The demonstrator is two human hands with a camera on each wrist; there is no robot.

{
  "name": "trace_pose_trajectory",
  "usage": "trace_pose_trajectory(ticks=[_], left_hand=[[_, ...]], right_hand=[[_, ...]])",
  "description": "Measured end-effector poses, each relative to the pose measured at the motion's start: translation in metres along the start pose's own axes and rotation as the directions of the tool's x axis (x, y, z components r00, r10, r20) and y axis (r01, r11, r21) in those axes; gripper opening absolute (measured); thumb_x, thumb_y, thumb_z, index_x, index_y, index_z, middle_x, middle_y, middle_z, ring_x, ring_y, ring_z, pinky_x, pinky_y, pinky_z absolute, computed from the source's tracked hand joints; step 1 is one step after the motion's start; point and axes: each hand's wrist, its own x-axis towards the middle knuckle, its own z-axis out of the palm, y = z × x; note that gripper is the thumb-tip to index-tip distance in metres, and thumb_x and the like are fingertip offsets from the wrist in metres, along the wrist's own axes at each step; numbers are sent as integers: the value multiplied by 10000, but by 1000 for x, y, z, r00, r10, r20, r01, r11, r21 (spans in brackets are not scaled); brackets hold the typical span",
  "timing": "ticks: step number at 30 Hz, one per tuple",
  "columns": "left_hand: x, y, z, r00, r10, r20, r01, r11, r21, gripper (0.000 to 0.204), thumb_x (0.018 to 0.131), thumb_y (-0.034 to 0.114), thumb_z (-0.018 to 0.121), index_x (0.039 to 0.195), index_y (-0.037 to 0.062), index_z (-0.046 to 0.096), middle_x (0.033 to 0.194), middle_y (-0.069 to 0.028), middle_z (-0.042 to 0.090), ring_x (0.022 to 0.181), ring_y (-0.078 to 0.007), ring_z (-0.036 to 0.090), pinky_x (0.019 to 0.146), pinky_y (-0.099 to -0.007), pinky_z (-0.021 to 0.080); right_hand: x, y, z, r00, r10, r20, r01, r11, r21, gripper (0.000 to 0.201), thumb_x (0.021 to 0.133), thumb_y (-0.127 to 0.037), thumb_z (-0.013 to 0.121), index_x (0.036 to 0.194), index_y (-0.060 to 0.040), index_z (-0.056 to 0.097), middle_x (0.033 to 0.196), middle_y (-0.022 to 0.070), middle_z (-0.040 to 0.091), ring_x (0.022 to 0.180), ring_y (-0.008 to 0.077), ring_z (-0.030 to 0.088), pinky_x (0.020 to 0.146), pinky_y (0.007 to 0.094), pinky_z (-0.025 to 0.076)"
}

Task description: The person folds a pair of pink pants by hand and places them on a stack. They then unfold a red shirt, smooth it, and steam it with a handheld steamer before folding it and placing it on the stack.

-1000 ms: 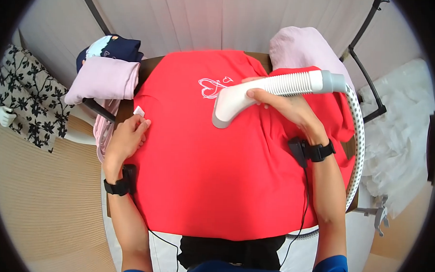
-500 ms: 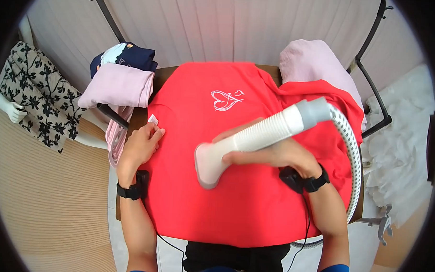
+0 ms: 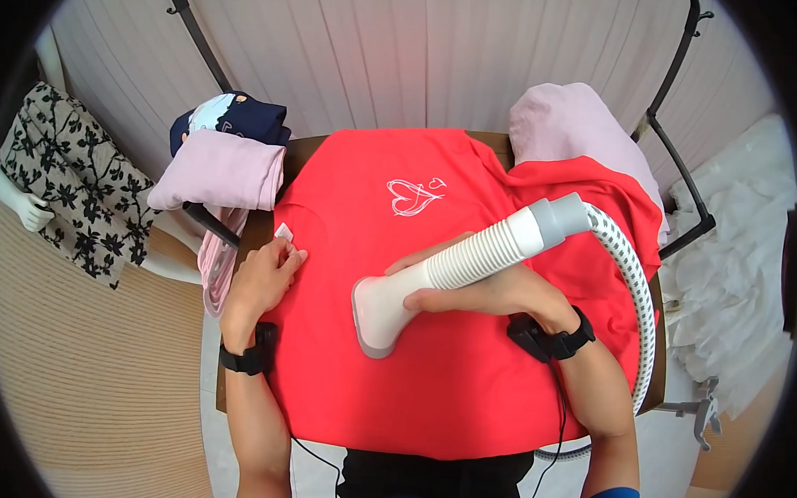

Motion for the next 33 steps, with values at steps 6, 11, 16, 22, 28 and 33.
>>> trace_pose_trajectory(ticks=[6, 11, 16, 22, 28, 33], left_hand=[[-2, 2, 0, 1000, -2, -7, 1, 1000, -15, 311, 1002, 299, 631, 913, 2, 607, 659, -74, 632, 583, -143, 619, 559, -308, 488], [-2, 2, 0, 1000, -20, -9, 20, 1000, -17, 344, 965, 363, 629, 906, 25, 648, 692, -138, 680, 684, -307, 691, 667, -418, 497], [-5, 8, -3, 1000, -23, -7, 23, 1000, -8, 342, 964, 358, 631, 878, 27, 628, 688, -141, 675, 681, -313, 688, 663, -423, 492], [-5, 9, -3, 1000, -11, -14, 11, 1000, -2, 350, 961, 355, 635, 840, 27, 612, 688, -149, 667, 686, -340, 679, 659, -439, 484], [-5, 7, -2, 1000, -5, -30, 6, 1000, 15, 360, 957, 360, 638, 823, 28, 606, 697, -169, 659, 719, -381, 669, 669, -463, 480], [-6, 9, -2, 1000, -13, -24, 14, 1000, 27, 358, 956, 361, 639, 829, 28, 611, 713, -178, 664, 734, -390, 669, 677, -475, 477]], right_hand=[[-3, 5, -17, 995, 24, -96, -30, 998, -62, 360, 885, -250, 785, 1175, -45, 726, 1083, 82, 753, 1027, 180, 715, 927, 303, 551], [-10, -3, -31, 975, 83, -205, -101, 992, -76, 349, 888, -243, 783, 1174, -51, 728, 1103, 74, 746, 1051, 185, 700, 934, 316, 548], [-13, -7, -45, 963, 132, -234, -147, 988, -47, 332, 891, -232, 779, 1169, -57, 735, 1075, 51, 740, 1004, 155, 687, 873, 298, 544], [-20, 12, -70, 901, 119, -417, -173, 981, -93, 310, 878, -260, 792, 1113, -61, 759, 885, 0, 713, 777, 95, 643, 693, 257, 511], [-21, 4, -73, 879, 106, -464, -176, 978, -109, 306, 893, -267, 777, 1121, -63, 764, 817, -20, 679, 699, 68, 581, 646, 241, 484], [-21, 3, -71, 875, 101, -474, -173, 979, -111, 311, 894, -271, 775, 1123, -62, 764, 813, -21, 674, 693, 66, 571, 639, 240, 476]])
